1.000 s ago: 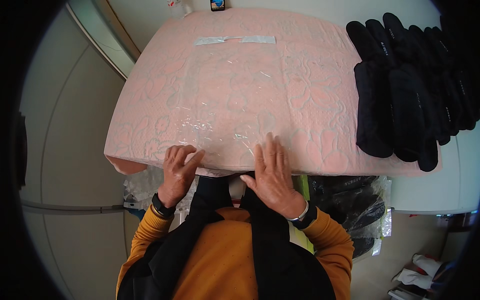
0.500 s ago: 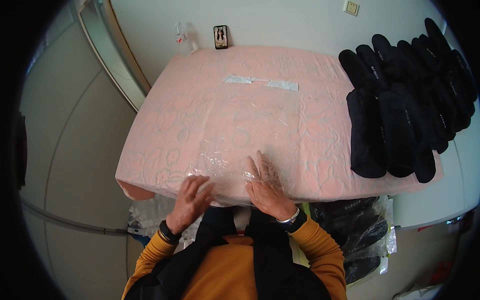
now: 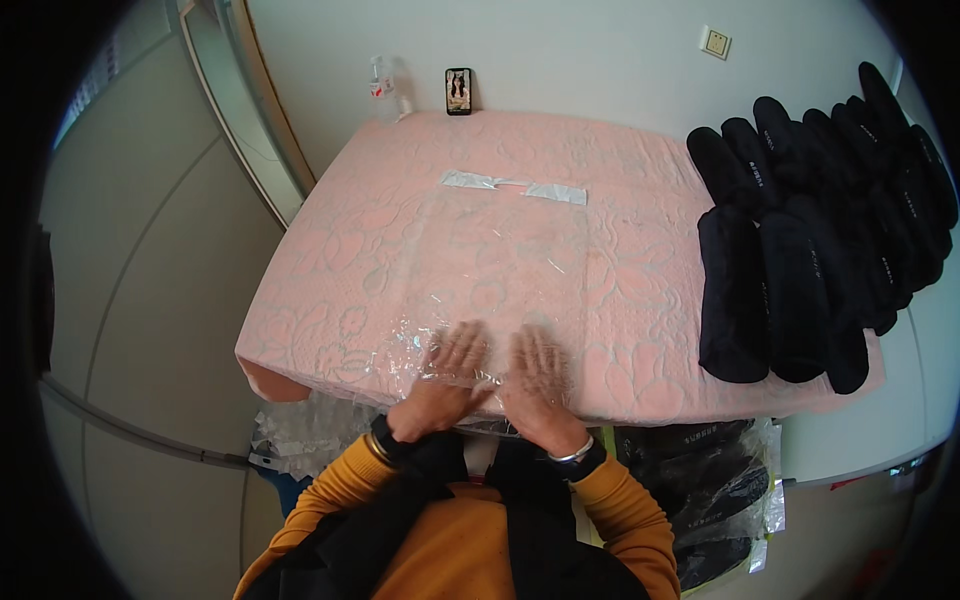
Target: The person smooths a plastic bag on a table, picks up a phone, and then returns to smoothing the bag. They pick up a black cushion, slide it into the plastic bag, and lift the packaged cushion from the table.
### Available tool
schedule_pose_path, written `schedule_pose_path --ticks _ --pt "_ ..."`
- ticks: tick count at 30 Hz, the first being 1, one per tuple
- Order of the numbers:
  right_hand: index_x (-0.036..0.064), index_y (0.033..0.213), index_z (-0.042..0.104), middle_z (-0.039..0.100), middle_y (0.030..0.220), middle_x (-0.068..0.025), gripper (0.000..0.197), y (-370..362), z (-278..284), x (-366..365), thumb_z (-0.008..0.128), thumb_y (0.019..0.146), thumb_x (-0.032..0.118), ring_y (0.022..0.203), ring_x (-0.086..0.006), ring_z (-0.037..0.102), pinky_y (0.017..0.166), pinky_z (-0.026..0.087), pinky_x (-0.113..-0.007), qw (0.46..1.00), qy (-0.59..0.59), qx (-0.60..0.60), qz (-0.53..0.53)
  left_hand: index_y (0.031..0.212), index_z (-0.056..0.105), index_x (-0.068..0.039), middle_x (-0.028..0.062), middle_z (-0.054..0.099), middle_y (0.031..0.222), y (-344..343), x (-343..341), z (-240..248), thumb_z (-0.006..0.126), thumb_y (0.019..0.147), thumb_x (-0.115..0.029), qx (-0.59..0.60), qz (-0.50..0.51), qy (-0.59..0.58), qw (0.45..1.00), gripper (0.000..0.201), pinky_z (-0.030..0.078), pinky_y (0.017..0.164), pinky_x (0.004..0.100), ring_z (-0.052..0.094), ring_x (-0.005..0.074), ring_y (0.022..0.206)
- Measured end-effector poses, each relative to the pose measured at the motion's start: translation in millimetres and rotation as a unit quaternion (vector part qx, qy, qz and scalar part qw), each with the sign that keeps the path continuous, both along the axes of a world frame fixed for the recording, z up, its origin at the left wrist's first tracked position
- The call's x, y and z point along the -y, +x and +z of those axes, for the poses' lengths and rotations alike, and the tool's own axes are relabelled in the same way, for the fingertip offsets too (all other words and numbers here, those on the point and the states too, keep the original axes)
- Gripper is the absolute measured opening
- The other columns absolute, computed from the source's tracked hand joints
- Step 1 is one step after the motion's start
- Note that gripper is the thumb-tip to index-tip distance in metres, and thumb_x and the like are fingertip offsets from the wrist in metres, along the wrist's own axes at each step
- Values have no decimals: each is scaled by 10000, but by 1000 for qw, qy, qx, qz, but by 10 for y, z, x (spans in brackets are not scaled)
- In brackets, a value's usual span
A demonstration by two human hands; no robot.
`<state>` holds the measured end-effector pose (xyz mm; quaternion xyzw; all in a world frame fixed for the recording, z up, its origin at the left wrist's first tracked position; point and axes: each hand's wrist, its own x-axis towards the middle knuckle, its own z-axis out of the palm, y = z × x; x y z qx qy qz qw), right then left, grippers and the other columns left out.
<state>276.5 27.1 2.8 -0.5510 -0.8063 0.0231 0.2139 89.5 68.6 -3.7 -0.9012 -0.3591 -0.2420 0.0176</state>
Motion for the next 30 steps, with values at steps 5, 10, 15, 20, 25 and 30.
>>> schedule_pose_path --ticks 5,10,15,20,25,30 --pt "-128 1463 269 254 1543 -311 752 201 28 41 584 916 282 1443 -451 237 1179 163 -560 1000 6 10 -20 1449 381 68 269 344 1528 -422 -105 27 533 972 -428 -49 67 -13 996 705 191 1194 509 310 417 1431" --pt "-133 1457 274 248 1547 -312 781 299 -11 -26 600 915 327 1450 -447 227 1179 153 -567 1000 2 14 -23 1418 405 83 300 380 1469 -493 -301 -91 558 962 -437 -44 112 -7 993 708 245 1169 519 363 440 1377" --pt "-128 1459 282 260 1544 -310 801 475 -43 -46 601 915 365 1446 -447 242 1176 158 -573 998 -13 11 -60 1406 417 91 308 422 1427 -282 -478 -157 585 953 -426 -41 64 54 996 707 301 1136 526 397 454 1339" --pt "-113 1471 291 264 1558 -280 807 900 -146 -213 572 930 417 1465 -417 231 1189 142 -564 998 1 41 -44 1406 421 85 294 416 1441 131 -492 -162 644 930 -356 -37 53 109 992 686 334 1112 526 411 450 1320" --pt "-96 1442 361 296 1546 -268 709 1271 -138 -66 565 942 363 1468 -405 230 1204 144 -524 999 17 -8 -40 1393 441 55 280 446 1423 475 -235 -104 671 908 -260 67 74 23 995 622 335 1110 534 428 438 1316" --pt "-64 1324 513 434 1447 -242 525 1528 -196 182 614 912 245 1391 -384 368 1141 318 -466 995 83 -26 53 1306 531 22 251 527 1352 745 -83 -68 679 870 -146 46 -42 -40 997 490 362 1096 539 466 446 1278"
